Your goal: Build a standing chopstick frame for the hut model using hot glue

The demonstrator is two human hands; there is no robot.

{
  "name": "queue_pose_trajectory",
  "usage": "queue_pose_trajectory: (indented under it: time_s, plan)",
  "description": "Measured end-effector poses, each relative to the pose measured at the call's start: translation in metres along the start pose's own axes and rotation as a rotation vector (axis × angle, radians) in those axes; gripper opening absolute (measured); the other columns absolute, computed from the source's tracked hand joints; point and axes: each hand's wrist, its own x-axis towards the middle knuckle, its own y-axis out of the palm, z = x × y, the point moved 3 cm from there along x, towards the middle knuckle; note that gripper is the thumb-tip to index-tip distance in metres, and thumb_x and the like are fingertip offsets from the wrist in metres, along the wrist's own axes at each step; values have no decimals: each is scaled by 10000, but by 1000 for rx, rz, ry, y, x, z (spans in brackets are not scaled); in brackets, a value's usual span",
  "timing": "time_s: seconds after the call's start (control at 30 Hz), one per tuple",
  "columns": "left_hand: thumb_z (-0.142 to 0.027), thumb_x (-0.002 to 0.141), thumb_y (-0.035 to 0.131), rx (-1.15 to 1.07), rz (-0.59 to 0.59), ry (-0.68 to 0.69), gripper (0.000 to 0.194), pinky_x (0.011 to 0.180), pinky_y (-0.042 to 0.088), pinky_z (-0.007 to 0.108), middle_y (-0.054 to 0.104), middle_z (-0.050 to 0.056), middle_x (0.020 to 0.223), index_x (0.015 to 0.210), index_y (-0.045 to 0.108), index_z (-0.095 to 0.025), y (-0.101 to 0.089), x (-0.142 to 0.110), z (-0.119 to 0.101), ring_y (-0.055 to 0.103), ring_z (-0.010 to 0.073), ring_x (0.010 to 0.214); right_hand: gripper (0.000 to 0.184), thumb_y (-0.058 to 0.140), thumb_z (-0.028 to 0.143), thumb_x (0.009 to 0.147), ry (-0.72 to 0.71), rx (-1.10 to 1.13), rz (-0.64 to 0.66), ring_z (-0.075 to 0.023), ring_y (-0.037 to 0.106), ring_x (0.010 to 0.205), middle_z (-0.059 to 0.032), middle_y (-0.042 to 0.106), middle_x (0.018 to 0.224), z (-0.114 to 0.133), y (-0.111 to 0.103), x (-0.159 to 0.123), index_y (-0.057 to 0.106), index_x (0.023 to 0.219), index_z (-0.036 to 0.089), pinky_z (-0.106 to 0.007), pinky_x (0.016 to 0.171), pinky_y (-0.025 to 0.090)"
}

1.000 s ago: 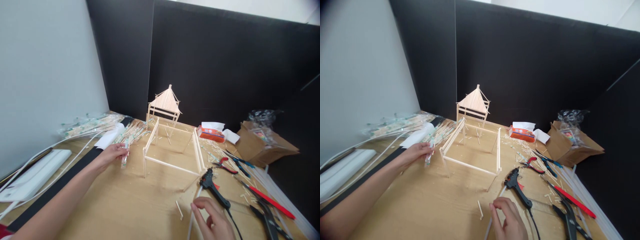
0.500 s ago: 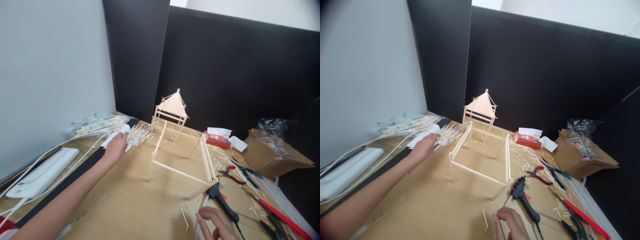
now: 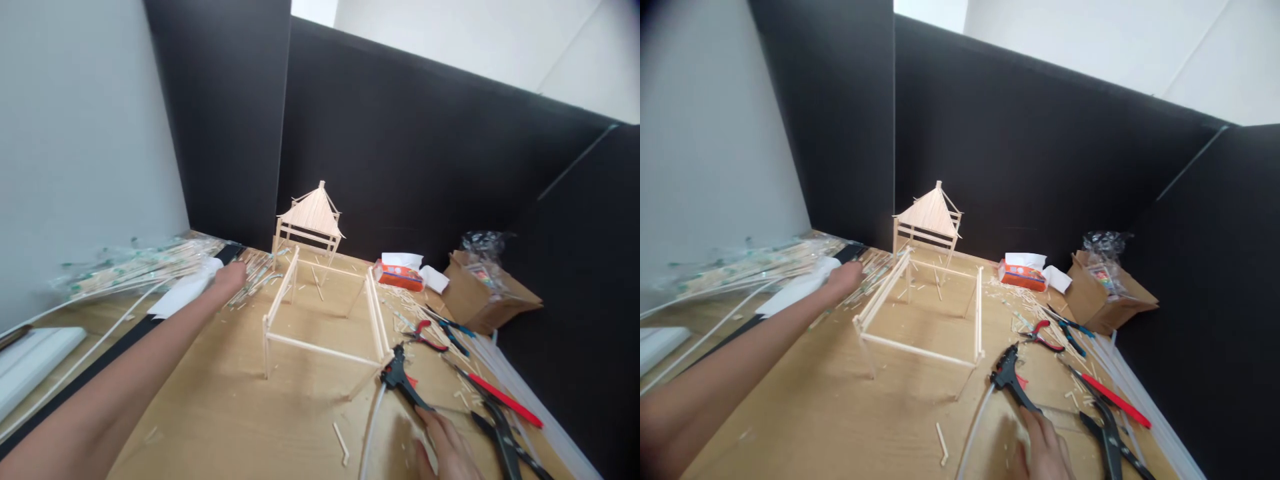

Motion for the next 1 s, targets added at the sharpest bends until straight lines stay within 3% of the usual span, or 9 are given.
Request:
queue_pose_trajectory:
  time_s: [0.2,0.3,0.47,0.73,1.0]
  plan:
    - [-350,893,587,-14,64,-63,341,841,523,420,597,86,1175,1180,564,-167,-1,10,14,608,224,1019,457,456,229,849,162,13,29,-244,662,972,-118,624,1085,-10,4,3,495,1302,182,-343,806,556]
    - [-348,898,580,-41,72,-33,336,834,528,420,598,81,1173,1175,567,-159,-3,8,17,611,225,1005,428,422,185,851,209,-8,86,-255,662,938,-142,615,1106,-13,3,17,553,1257,168,-362,802,537]
    - [-361,895,580,-76,15,24,347,834,529,421,598,69,1172,1173,572,-153,-11,-3,18,608,244,1009,435,406,132,821,152,12,215,-269,645,908,-123,682,980,-22,1,38,633,1190,170,-366,831,497]
    - [-345,901,574,48,24,-28,339,849,521,436,591,92,1190,1186,561,-162,-9,-15,14,603,227,1023,400,375,222,903,64,8,99,-257,613,1027,-118,671,1123,-52,4,65,631,1206,171,-370,876,476]
    - [-343,902,573,77,51,-60,339,844,524,432,594,96,1186,1184,561,-154,-6,-17,4,607,223,1014,398,411,220,891,-19,-21,156,-257,589,1087,-90,653,1172,-72,20,88,610,1233,180,-370,913,468]
